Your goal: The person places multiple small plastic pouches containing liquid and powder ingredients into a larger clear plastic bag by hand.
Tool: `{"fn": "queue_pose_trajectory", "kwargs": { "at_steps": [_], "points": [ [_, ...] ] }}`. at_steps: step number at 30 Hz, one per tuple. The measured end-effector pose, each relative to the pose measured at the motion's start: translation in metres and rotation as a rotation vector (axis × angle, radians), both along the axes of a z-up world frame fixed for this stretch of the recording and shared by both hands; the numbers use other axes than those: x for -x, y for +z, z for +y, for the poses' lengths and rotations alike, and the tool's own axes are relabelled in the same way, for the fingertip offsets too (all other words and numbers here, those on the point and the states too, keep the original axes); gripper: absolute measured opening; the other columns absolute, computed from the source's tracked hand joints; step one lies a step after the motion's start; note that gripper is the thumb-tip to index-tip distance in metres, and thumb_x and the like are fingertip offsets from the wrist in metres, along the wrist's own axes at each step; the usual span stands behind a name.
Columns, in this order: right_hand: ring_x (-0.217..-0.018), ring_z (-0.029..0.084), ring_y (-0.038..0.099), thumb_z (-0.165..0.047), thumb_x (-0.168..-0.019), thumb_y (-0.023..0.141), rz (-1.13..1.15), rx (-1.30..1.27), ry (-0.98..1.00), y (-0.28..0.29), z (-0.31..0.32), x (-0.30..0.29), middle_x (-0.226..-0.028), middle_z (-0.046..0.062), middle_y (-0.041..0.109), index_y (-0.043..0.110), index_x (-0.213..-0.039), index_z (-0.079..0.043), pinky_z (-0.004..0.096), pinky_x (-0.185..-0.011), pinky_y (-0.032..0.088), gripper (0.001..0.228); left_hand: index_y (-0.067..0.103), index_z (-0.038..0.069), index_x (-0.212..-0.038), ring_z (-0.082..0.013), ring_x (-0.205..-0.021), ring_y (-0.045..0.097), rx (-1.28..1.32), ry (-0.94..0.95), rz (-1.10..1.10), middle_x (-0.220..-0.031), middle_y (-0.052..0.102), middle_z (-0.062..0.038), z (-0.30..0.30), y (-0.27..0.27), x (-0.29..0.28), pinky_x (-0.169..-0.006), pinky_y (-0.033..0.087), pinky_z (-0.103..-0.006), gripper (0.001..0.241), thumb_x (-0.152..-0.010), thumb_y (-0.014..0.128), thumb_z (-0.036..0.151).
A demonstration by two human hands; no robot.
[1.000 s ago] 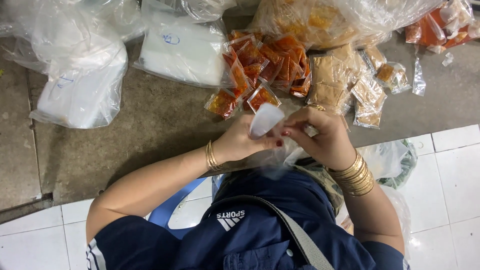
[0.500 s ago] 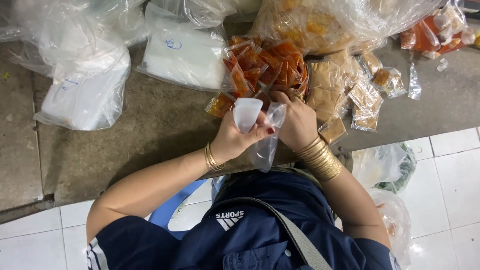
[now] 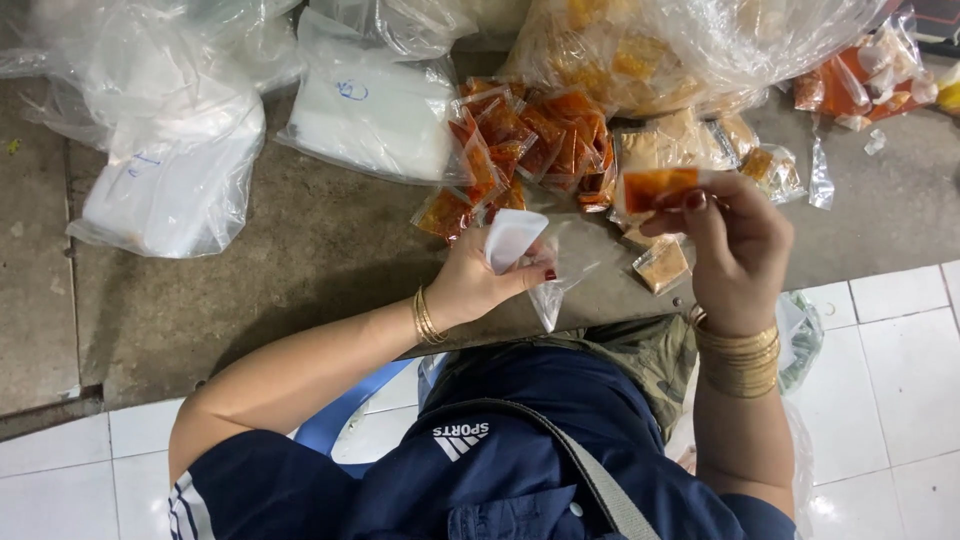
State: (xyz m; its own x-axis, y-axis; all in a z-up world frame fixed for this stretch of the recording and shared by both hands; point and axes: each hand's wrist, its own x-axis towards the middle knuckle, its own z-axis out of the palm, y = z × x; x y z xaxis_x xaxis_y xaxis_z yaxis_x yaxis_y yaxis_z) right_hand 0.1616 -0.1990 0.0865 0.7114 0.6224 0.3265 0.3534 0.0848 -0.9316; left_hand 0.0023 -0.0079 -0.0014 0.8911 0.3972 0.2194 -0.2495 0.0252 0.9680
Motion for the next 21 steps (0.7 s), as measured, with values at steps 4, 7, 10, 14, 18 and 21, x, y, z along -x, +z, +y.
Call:
{"fn": "queue_pose_trajectory", "kwargs": {
  "at_steps": [4,7,10,14,18,21],
  "points": [
    [-0.084,0.029,0.073,0.012,-0.104,0.055,-0.118,-0.047,-0.010,0.004,-0.001,0.020,-0.103,0.024,0.066,0.059,-0.112,0.011,0.039,-0.075,0.065,0.008,0.077,0.012,-0.092,0.0014,-0.057,0.053,-0.028,-0.071,0.097,-0.071,0.067,0.004,0.002,0.006,0.000,-0.057,0.040,-0.0147,0.016,-0.082,0.086,0.019],
    [-0.076,0.027,0.072,0.014,-0.098,0.063,-0.164,-0.018,-0.021,-0.003,-0.001,0.018,-0.090,0.023,0.067,0.065,-0.105,0.015,0.040,-0.071,0.061,0.007,0.076,0.009,-0.090,0.0017,-0.050,0.052,-0.009,-0.022,0.052,-0.046,0.058,0.003,-0.001,0.007,0.000,-0.056,0.033,-0.0137,0.019,-0.078,0.090,0.013],
    [-0.069,0.022,0.068,0.011,-0.096,0.066,-0.207,0.105,-0.010,-0.003,-0.006,0.012,-0.082,0.018,0.069,0.071,-0.106,0.010,0.036,-0.068,0.059,0.011,0.077,0.009,-0.093,-0.0016,-0.062,0.058,0.024,-0.013,0.026,-0.061,0.067,-0.001,-0.001,0.002,-0.002,-0.064,0.040,-0.0178,0.021,-0.079,0.090,0.016],
    [-0.054,0.013,0.048,0.007,-0.093,0.071,-0.335,0.233,-0.013,0.015,0.006,0.030,-0.068,0.007,0.068,0.076,-0.104,0.000,0.025,-0.055,0.044,0.014,0.078,0.006,-0.100,-0.0060,-0.085,0.069,0.106,-0.051,0.008,-0.084,0.078,-0.006,-0.003,0.010,0.000,-0.081,0.051,-0.0232,0.021,-0.086,0.085,0.020],
    [-0.051,0.013,0.046,-0.002,-0.094,0.076,-0.348,0.192,-0.031,0.004,0.008,0.037,-0.064,0.004,0.066,0.070,-0.102,-0.005,0.026,-0.053,0.041,0.010,0.078,0.009,-0.103,-0.0068,-0.085,0.069,0.073,-0.095,0.003,-0.085,0.079,-0.007,0.001,-0.003,0.001,-0.080,0.051,-0.0225,0.021,-0.086,0.086,0.019],
    [-0.049,0.015,0.046,-0.006,-0.094,0.071,-0.342,0.245,0.071,0.020,0.015,0.045,-0.061,0.004,0.068,0.077,-0.098,-0.006,0.026,-0.053,0.043,0.008,0.078,0.007,-0.105,-0.0079,-0.088,0.071,0.170,-0.111,0.013,-0.091,0.079,-0.006,0.001,-0.002,-0.001,-0.085,0.053,-0.0261,0.022,-0.087,0.086,0.016]
  ]
}}
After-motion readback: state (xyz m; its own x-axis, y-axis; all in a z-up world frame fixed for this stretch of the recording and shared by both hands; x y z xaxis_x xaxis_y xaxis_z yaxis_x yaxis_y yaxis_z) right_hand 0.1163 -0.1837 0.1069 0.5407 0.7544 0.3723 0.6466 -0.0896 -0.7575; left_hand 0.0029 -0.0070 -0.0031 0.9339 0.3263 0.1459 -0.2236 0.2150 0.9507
